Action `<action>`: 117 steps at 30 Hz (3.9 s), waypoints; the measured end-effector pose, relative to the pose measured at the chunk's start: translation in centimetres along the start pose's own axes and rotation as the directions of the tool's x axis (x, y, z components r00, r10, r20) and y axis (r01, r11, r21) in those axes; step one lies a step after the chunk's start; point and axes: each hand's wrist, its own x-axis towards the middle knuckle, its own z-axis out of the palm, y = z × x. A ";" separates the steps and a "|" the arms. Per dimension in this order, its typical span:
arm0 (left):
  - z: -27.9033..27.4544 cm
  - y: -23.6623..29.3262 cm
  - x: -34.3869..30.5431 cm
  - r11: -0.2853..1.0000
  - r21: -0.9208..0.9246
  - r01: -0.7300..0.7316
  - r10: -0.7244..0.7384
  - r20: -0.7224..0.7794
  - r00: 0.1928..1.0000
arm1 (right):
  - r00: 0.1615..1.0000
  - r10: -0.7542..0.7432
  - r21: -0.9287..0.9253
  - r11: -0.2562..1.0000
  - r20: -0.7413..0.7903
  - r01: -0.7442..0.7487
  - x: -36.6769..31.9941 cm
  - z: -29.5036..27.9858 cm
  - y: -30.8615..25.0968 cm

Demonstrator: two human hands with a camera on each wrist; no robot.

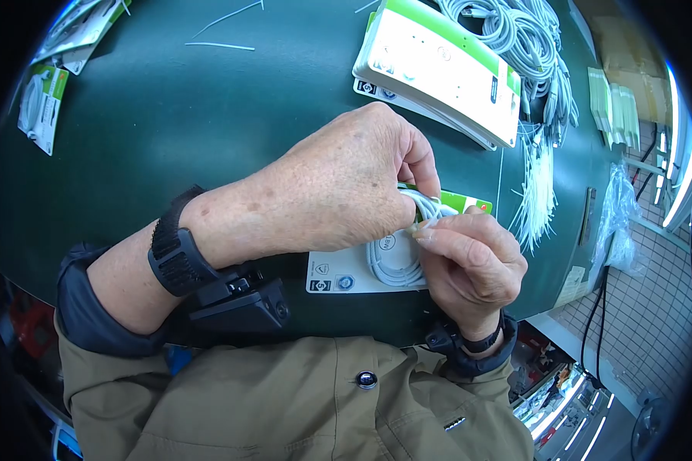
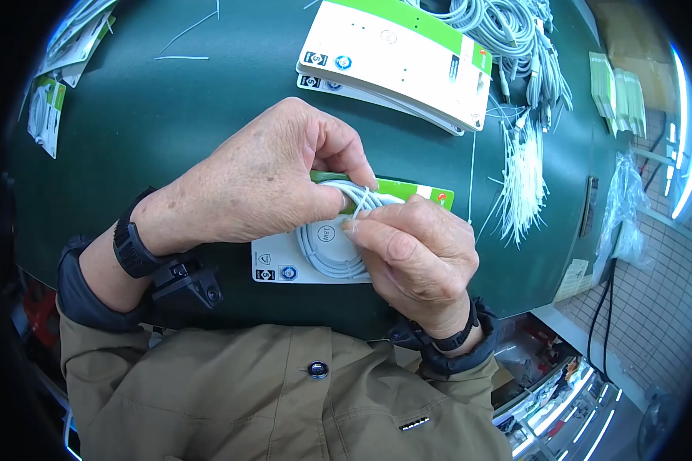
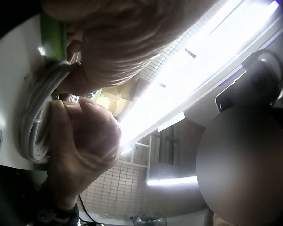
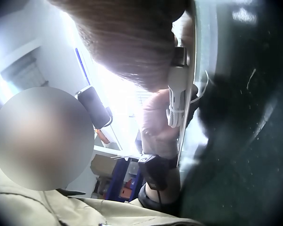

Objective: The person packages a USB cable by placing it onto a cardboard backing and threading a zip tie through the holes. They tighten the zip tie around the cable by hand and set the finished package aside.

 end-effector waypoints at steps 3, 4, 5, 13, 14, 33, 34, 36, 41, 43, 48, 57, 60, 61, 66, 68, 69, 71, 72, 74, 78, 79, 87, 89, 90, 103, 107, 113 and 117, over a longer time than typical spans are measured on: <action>0.2 -0.1 0.0 1.000 -0.007 -0.023 0.023 0.000 1.000 | 0.999 0.041 -0.022 0.999 0.010 -0.041 0.1 0.0 -0.5; 0.2 -0.2 0.0 1.000 -0.016 -0.018 0.018 0.005 1.000 | 0.999 0.043 -0.031 0.999 0.016 -0.043 0.1 0.0 -0.6; 0.2 -0.3 0.0 1.000 -0.019 -0.016 0.016 0.010 1.000 | 0.999 0.042 -0.042 0.998 0.015 -0.041 0.2 -0.1 -0.8; 0.0 -0.1 0.2 0.996 -0.068 0.065 -0.060 0.064 0.996 | 0.999 -0.030 -0.005 1.000 0.030 0.030 0.0 -0.8 0.1; 0.0 -0.2 0.2 0.994 -0.077 0.072 -0.067 0.067 0.996 | 0.998 -0.050 -0.015 0.999 0.037 0.050 0.0 -1.0 0.1; 0.3 0.8 -0.1 0.975 -0.182 0.126 -0.114 0.075 0.991 | 0.999 -0.022 -0.098 0.995 0.049 0.027 0.5 -1.3 -0.7; 0.2 0.7 -0.1 0.977 -0.174 0.121 -0.109 0.076 0.991 | 0.999 -0.006 -0.079 0.997 0.052 0.010 0.5 -1.4 -0.6; 0.1 0.4 0.0 0.980 -0.163 0.113 -0.102 0.076 0.992 | 0.999 0.000 -0.027 1.000 0.050 0.001 0.7 -1.8 -0.5; 0.1 0.3 0.1 0.970 -0.205 0.130 -0.115 0.086 0.990 | 0.994 -0.076 -0.133 0.987 0.075 0.086 0.5 -1.6 -0.2; 0.1 0.3 0.0 0.967 -0.219 0.132 -0.115 0.089 0.989 | 0.989 -0.091 -0.177 0.978 0.115 0.110 0.5 -1.3 -0.2; 0.3 0.3 0.0 0.977 -0.193 0.094 -0.080 0.077 0.994 | 0.993 -0.085 -0.174 0.980 0.083 0.099 0.8 -1.4 -0.6; -0.6 3.2 -1.3 0.989 -0.083 -0.123 0.120 -0.041 0.992 | 0.792 0.458 0.416 0.863 -0.404 -0.287 1.3 -6.7 2.5; -0.5 4.8 -1.9 0.979 -0.071 -0.191 0.188 -0.050 0.981 | 0.826 0.559 0.655 0.654 -0.079 -0.379 0.9 -4.9 3.7; -0.6 5.1 -2.0 0.977 -0.051 -0.205 0.203 -0.047 0.978 | 0.927 0.375 0.548 0.779 -0.016 -0.305 0.9 -4.7 3.2; -0.2 4.8 -2.2 0.972 -0.015 -0.234 0.233 -0.055 0.971 | 0.833 0.360 0.854 0.151 0.421 -0.497 -2.7 -1.5 4.7; -0.1 5.0 -2.3 0.977 -0.029 -0.211 0.210 -0.047 0.977 | 0.822 0.359 0.867 0.063 0.442 -0.494 -3.8 -1.1 4.9; 0.0 4.9 -2.2 0.975 -0.026 -0.222 0.221 -0.046 0.974 | 0.834 0.347 0.874 0.072 0.429 -0.480 -4.2 -0.8 5.2; 0.0 4.9 -2.2 0.973 -0.041 -0.229 0.228 -0.039 0.973 | 0.845 0.374 0.878 0.140 0.381 -0.458 -4.1 -0.8 4.6; 0.1 4.8 -2.2 0.973 -0.024 -0.231 0.230 -0.034 0.973 | 0.879 0.344 0.856 0.284 0.330 -0.433 -4.0 -0.8 4.8; 0.2 4.6 -2.1 0.972 0.013 -0.233 0.233 -0.022 0.972 | 0.954 0.197 0.727 0.617 0.228 -0.301 -3.7 -0.6 6.1; 0.5 4.4 -2.2 0.975 0.071 -0.210 0.211 -0.008 0.977 | 0.958 -0.052 0.509 0.854 0.282 -0.104 -0.3 -1.9 5.9; 0.7 4.5 -2.3 0.973 0.072 -0.217 0.218 -0.007 0.976 | 0.975 -0.061 0.546 0.835 0.211 -0.066 -0.1 -1.9 5.3; 0.4 4.4 -2.2 0.963 0.108 -0.249 0.250 0.003 0.968 | 0.973 0.051 0.567 0.805 0.226 -0.174 -1.0 -2.2 5.8; 0.5 4.5 -2.3 0.963 0.091 -0.254 0.255 0.004 0.967 | 0.972 -0.031 0.485 0.870 0.233 -0.089 -0.6 -2.4 6.0; 0.5 4.3 -2.2 0.962 0.105 -0.252 0.253 0.007 0.968 | 0.970 -0.052 0.437 0.898 0.236 -0.059 0.0 -2.9 5.5; 1.0 3.9 -2.0 0.961 0.136 -0.239 0.228 0.097 0.969 | 0.967 0.159 0.305 0.927 0.200 -0.216 0.8 -2.7 4.6; 1.1 4.7 -2.0 0.778 0.500 -0.382 0.341 0.174 0.924 | 0.993 0.098 0.221 0.969 0.062 -0.110 1.0 -2.2 5.0; 1.6 4.0 -1.8 0.419 0.699 -0.580 0.570 0.294 0.767 | 0.985 0.169 0.216 0.961 0.042 -0.174 1.2 -2.5 4.3; 2.4 5.5 -3.2 0.457 0.703 -0.545 0.520 0.286 0.805 | 0.989 0.144 0.244 0.958 0.043 -0.150 1.1 -2.2 4.4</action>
